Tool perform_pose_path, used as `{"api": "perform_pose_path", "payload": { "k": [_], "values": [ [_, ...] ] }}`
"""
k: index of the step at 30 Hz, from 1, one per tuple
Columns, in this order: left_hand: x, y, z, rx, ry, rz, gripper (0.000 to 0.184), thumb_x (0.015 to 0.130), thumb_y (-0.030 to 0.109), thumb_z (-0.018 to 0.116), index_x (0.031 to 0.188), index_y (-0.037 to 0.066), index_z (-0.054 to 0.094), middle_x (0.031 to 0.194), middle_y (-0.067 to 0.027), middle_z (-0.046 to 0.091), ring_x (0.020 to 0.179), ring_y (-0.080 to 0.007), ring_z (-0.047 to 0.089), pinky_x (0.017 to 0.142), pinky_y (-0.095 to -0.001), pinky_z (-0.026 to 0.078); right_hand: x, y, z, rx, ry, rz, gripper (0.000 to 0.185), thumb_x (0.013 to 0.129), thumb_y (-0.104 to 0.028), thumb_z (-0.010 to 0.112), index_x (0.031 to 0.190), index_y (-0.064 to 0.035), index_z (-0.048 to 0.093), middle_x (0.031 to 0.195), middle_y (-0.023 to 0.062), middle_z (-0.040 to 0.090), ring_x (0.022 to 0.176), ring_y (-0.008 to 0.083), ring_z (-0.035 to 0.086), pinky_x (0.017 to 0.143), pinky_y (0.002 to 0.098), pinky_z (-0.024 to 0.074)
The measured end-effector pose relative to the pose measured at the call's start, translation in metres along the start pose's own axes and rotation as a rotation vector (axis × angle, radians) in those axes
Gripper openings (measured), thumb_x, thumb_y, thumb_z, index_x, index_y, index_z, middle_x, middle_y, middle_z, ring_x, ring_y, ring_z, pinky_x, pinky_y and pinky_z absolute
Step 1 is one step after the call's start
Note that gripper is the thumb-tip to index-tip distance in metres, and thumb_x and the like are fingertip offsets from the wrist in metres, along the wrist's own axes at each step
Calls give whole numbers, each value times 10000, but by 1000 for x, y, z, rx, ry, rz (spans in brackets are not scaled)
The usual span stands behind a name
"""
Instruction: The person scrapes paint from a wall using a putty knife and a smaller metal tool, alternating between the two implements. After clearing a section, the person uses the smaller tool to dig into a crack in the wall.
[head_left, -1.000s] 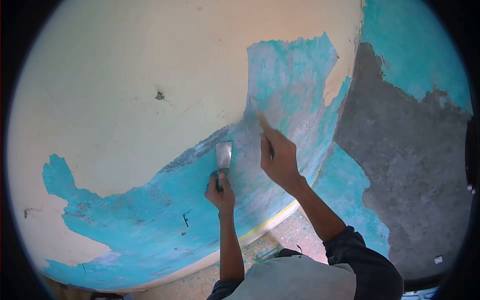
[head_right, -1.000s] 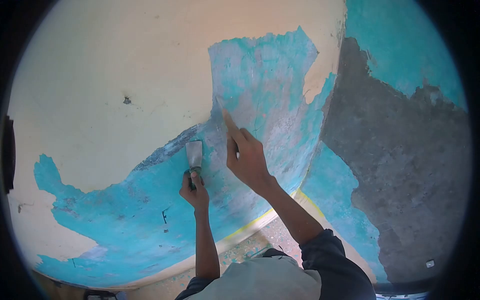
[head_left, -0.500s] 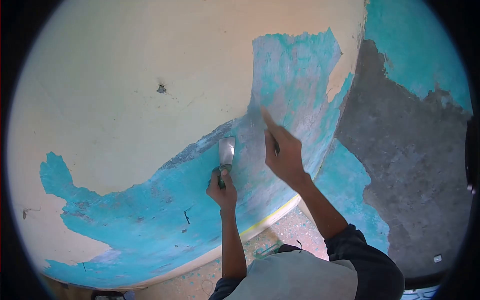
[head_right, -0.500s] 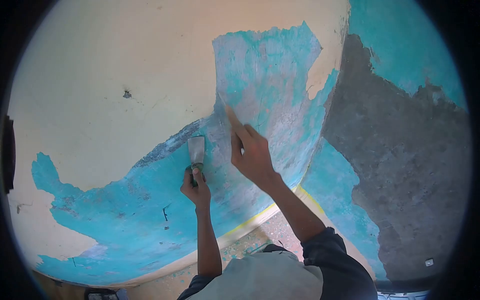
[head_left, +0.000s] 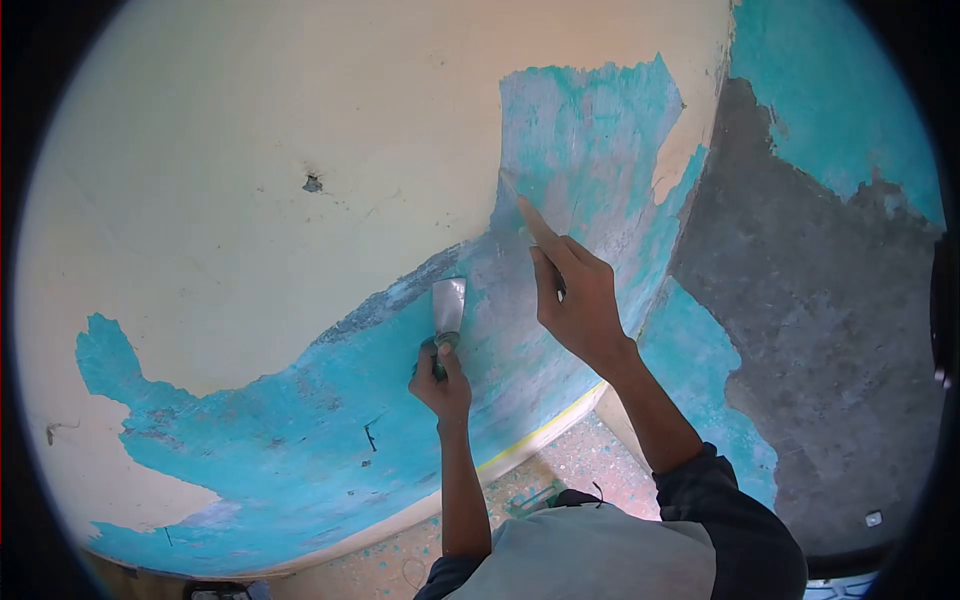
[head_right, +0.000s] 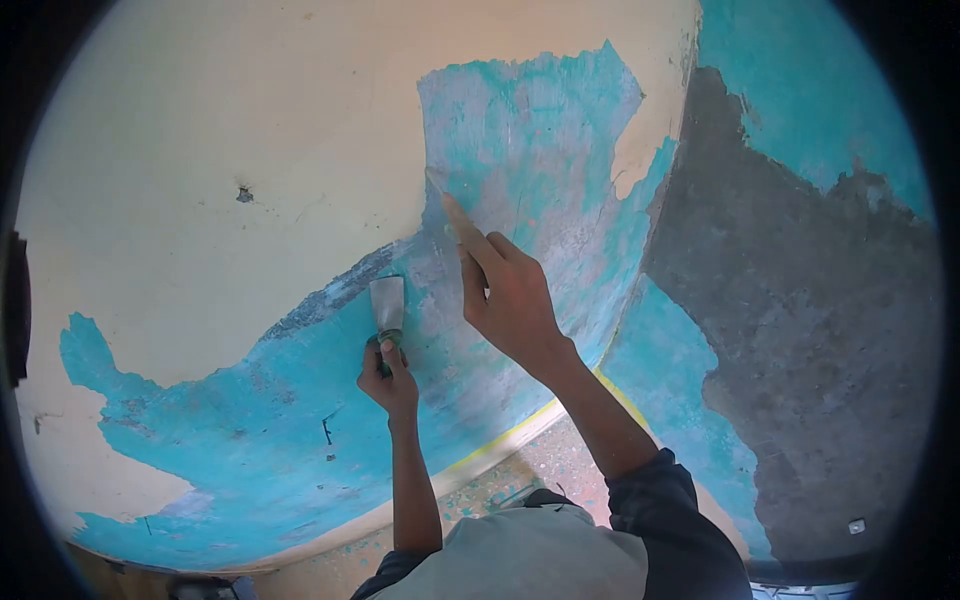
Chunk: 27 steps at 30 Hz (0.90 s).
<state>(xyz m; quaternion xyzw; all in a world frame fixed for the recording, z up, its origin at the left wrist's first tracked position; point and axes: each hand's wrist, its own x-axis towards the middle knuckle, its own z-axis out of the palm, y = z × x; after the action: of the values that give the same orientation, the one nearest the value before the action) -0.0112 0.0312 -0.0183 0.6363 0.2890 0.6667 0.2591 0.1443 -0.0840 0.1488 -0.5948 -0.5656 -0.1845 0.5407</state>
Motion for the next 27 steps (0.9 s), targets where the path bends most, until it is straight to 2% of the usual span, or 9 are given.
{"api": "perform_pose_path", "payload": {
  "k": [1, 3, 10, 15, 21, 24, 26, 27],
  "values": [
    [-1, 0, 0, -3, 2, -2, 342, 1102, 268, 610, 914, -6, 690, 614, -23, 599, 539, -66, 525, 504, -260, 373, -3, 2, -1, -1, -5, -1, 583, 1002, 41, 620, 1558, -127, 566, 696, 69, 543, 558, 131, 459, 534, 309, 429],
    [-1, 2, -2, 0, 3, 1, 346, 1103, 270, 610, 910, -6, 687, 614, -22, 599, 538, -65, 524, 503, -260, 372, -15, 7, 5, 2, -19, 2, 635, 979, 52, 621, 1580, -130, 530, 716, 105, 537, 551, 202, 531, 536, 349, 464],
    [0, 2, -2, -15, -2, 3, 361, 1108, 267, 603, 876, -4, 659, 607, -19, 585, 531, -61, 503, 499, -257, 355, 6, -2, 4, 33, 32, -21, 635, 982, 46, 621, 1584, -133, 527, 719, 103, 539, 558, 197, 527, 541, 341, 464],
    [3, 6, -1, -15, 3, 18, 363, 1109, 261, 598, 870, -6, 651, 610, -21, 586, 529, -62, 502, 497, -257, 355, -20, 10, 11, 11, 8, -24, 634, 967, 61, 623, 1569, -122, 542, 720, 108, 549, 557, 205, 517, 538, 344, 458],
    [2, 7, 0, -4, 13, 21, 355, 1107, 245, 592, 869, -12, 647, 608, -24, 585, 535, -65, 511, 500, -259, 365, 37, -7, -11, -22, 68, -94, 630, 962, 62, 624, 1561, -123, 554, 715, 104, 540, 555, 208, 513, 536, 347, 459],
    [1, 6, -2, 1, 4, 1, 353, 1105, 241, 593, 868, -15, 647, 610, -26, 590, 537, -66, 520, 501, -258, 371, 21, 1, -8, -30, 41, -81, 633, 962, 60, 627, 1562, -127, 552, 706, 103, 533, 557, 204, 518, 535, 347, 460],
    [-1, 3, -2, -35, -13, -48, 244, 1061, 213, 636, 1011, -6, 731, 607, -36, 566, 551, -95, 512, 536, -272, 391, -3, 7, 3, -20, 36, -69, 633, 964, 59, 628, 1563, -129, 551, 703, 100, 534, 557, 200, 517, 533, 346, 458],
    [0, 4, -1, -39, -14, -47, 244, 1061, 213, 636, 1011, -6, 731, 607, -36, 566, 551, -95, 512, 536, -272, 391, -12, 6, 7, -1, 16, -49, 635, 965, 56, 630, 1566, -133, 549, 703, 97, 533, 555, 197, 519, 531, 347, 459]
  ]
}}
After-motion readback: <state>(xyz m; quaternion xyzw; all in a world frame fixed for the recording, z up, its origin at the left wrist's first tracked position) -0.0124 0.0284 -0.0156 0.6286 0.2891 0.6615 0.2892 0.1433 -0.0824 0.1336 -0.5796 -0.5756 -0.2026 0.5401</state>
